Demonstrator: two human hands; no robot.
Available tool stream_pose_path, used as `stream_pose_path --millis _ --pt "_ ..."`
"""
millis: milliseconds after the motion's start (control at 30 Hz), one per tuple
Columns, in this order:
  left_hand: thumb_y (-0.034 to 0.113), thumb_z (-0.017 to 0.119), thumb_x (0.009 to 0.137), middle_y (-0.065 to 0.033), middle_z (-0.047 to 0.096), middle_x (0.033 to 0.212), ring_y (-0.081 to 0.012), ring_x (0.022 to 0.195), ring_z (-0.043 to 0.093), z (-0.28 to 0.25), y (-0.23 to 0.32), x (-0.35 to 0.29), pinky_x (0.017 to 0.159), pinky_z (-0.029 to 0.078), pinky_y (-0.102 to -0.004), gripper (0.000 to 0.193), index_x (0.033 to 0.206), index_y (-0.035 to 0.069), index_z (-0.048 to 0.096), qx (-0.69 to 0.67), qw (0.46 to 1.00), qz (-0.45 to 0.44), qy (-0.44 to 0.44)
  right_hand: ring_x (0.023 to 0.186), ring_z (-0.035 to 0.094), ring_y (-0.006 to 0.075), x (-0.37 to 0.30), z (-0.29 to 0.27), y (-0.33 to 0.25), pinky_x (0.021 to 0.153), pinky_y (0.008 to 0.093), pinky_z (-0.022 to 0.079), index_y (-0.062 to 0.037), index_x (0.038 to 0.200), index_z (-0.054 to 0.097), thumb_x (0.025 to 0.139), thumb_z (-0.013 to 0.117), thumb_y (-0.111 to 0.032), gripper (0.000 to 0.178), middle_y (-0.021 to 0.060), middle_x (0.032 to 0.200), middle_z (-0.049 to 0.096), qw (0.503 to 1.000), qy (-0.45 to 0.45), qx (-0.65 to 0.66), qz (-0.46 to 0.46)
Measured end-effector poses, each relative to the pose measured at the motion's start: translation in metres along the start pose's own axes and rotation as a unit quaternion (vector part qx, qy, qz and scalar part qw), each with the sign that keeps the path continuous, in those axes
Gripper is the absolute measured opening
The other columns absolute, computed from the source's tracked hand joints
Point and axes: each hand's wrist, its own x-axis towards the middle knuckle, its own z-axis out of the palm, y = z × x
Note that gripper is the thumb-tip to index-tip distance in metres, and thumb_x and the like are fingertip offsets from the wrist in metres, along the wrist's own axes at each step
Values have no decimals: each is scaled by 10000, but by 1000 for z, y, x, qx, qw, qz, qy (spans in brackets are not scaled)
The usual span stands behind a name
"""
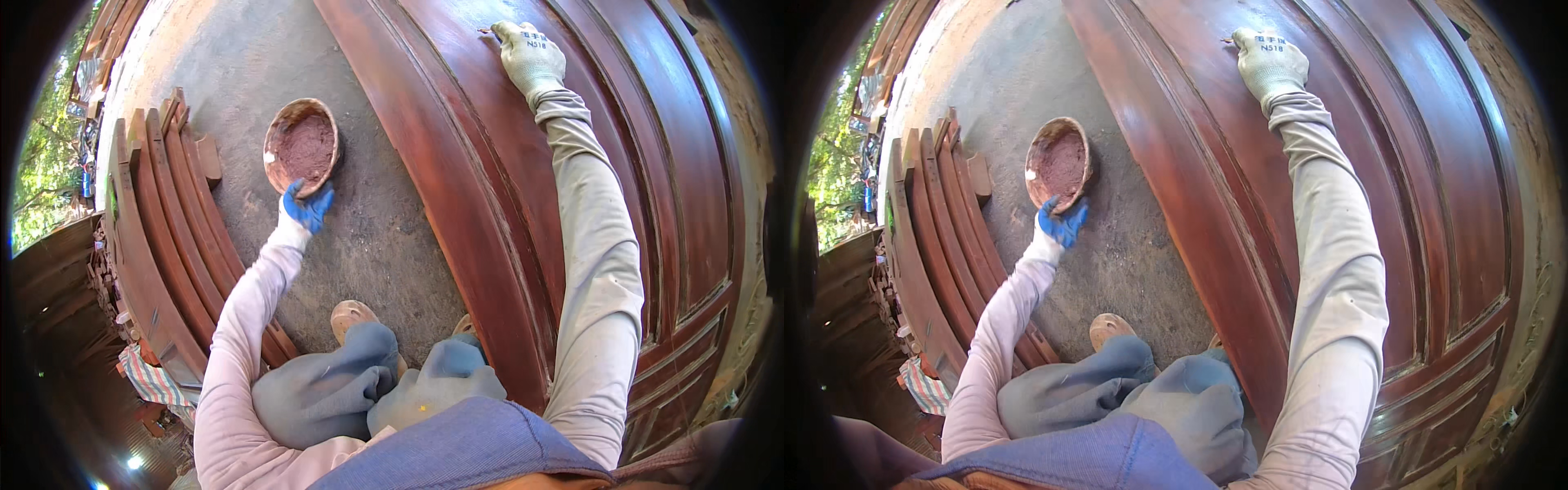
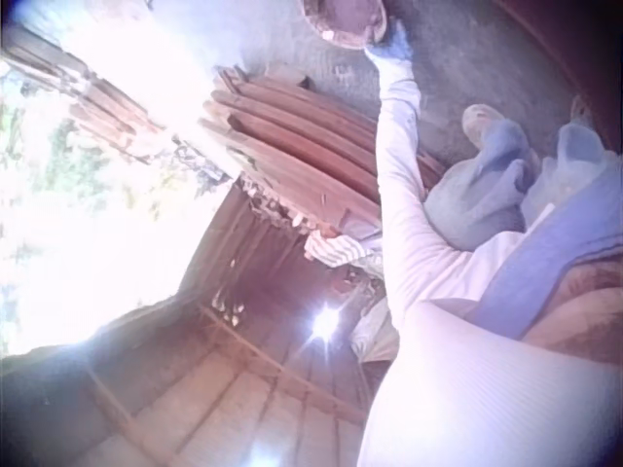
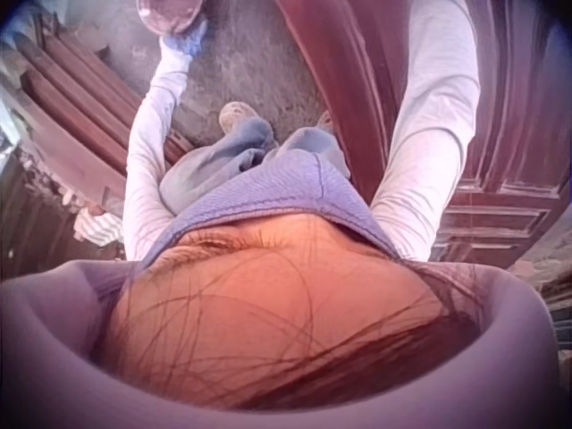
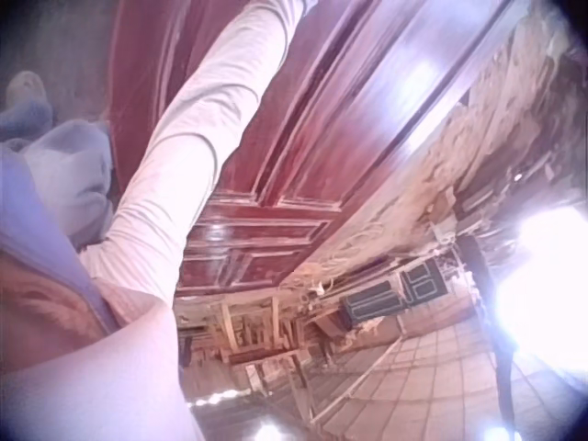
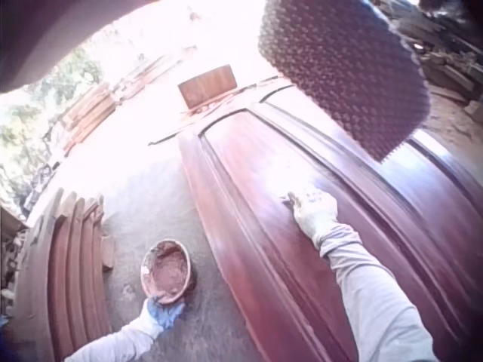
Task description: The person sprays a reddish-brown finish onto a wooden door using a spray gun, then refills the gun from a container. The person later applies a reddish paste to the door surface by hand, smoothing it into the grooves.
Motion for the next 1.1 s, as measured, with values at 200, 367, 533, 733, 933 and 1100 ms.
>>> stream_pose_path --millis 200,367,533,733,933,1100 --pt "380 605 970 -158 648 1203 -306 1020 682 105 -59 -82 841 601 -428 531 1367 41 508 147 978 -85 -125 862 699 319 -52 -16 18 747 446 554 -282 1158 690 937 544 -174 286 73 1020 678 990 -53 -86 -99" --pt "299 672 942 -84 640 1097 -171 997 614 226 -26 -14 881 502 -294 428 1252 22 573 427 825 356 -99 843 687 309 -11 -17 37 732 431 546 -246 1173 681 950 550 -142 279 76 989 665 989 23 -61 -133" --pt "444 600 938 -208 397 1500 -386 1409 348 317 -28 105 1151 305 -496 649 1457 86 442 627 486 597 122 856 683 304 7 -8 18 749 434 538 -270 1151 690 931 545 -135 296 66 948 654 987 -2 -69 -145" --pt "511 441 994 -205 263 1593 -418 1480 219 341 -53 112 1181 215 -561 694 1539 96 330 740 395 502 211 793 677 290 -1 -31 27 704 416 531 -236 1120 709 884 576 -75 316 71 872 640 989 -19 -26 -145" --pt "495 381 1014 -225 217 1610 -434 1490 189 338 -53 109 1191 172 -582 698 1569 87 267 749 397 481 225 739 684 303 1 -33 21 689 427 534 -251 1087 709 885 597 -99 277 76 886 653 985 -92 -44 -142" --pt "481 401 1011 -228 216 1609 -440 1489 182 340 -52 106 1189 174 -583 702 1569 80 257 748 405 480 214 878 692 320 65 -6 15 750 444 542 -250 1107 703 918 571 -163 246 80 972 683 989 -11 -2 -146"
